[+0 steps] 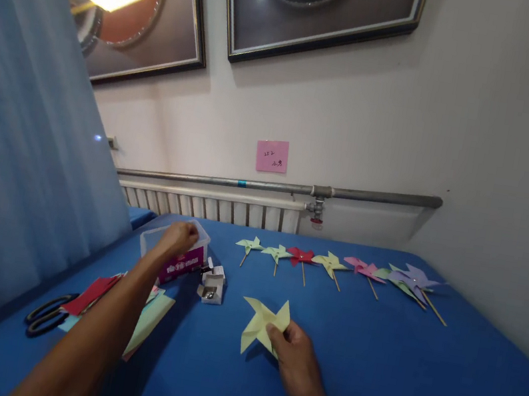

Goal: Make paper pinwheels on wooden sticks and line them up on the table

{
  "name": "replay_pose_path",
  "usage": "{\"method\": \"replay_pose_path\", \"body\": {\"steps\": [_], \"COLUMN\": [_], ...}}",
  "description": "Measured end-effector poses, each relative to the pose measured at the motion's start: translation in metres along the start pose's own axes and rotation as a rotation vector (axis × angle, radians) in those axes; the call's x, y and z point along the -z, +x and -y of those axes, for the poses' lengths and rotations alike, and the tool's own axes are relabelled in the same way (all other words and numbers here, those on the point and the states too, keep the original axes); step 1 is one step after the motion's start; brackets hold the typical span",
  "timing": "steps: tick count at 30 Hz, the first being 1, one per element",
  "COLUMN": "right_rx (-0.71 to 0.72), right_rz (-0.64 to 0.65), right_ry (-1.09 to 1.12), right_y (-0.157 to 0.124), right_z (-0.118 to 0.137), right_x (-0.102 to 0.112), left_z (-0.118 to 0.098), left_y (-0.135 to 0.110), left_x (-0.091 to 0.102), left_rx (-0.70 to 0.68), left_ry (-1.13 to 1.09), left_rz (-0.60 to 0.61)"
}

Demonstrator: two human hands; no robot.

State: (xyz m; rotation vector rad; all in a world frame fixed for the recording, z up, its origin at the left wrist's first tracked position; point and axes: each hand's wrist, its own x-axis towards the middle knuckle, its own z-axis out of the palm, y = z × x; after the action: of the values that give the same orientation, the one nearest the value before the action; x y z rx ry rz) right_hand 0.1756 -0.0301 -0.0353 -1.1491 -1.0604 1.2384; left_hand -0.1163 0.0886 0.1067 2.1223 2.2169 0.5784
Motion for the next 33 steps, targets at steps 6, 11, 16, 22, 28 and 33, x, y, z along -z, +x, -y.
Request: {"method": "replay_pose_path", "body": {"steps": [6,11,16,22,28,33], "right_rx": [-0.011,-0.002,0.005,0.011,0.013,0.014], "right_rz": [-0.026,-0.031,0.005,0.025,0.005,0.013], "right_ry": [-0.005,-0.006,-0.031,-0.085,-0.129,-0.169], "right_y": [-0.002,-0.002,0.000,0.001,0.000,0.000], "right_z": [0.007,0.009,0.004,0.002,0.001,-0.001], "right_x": [-0.003,-0.003,-0.001,0.002,0.003,0.003], "left_z": [-0.027,-0.015,0.006,0.000,0.010,0.043], "left_y": [-0.063,-0.063,-0.032,-0.023,-0.130,-0.215], "left_x": [-0.032,-0.041,-0.037,-0.025,-0.025,-0.054], "left_rx": [-0.161,-0.093,-0.026,-0.028,-0.085,0.174], "left_ry": [0.145,0.102,0.004,-0.005,0.061,0.087], "left_rz": [0.034,0.099,0.249,0.275,-0.093,-0.288]}}
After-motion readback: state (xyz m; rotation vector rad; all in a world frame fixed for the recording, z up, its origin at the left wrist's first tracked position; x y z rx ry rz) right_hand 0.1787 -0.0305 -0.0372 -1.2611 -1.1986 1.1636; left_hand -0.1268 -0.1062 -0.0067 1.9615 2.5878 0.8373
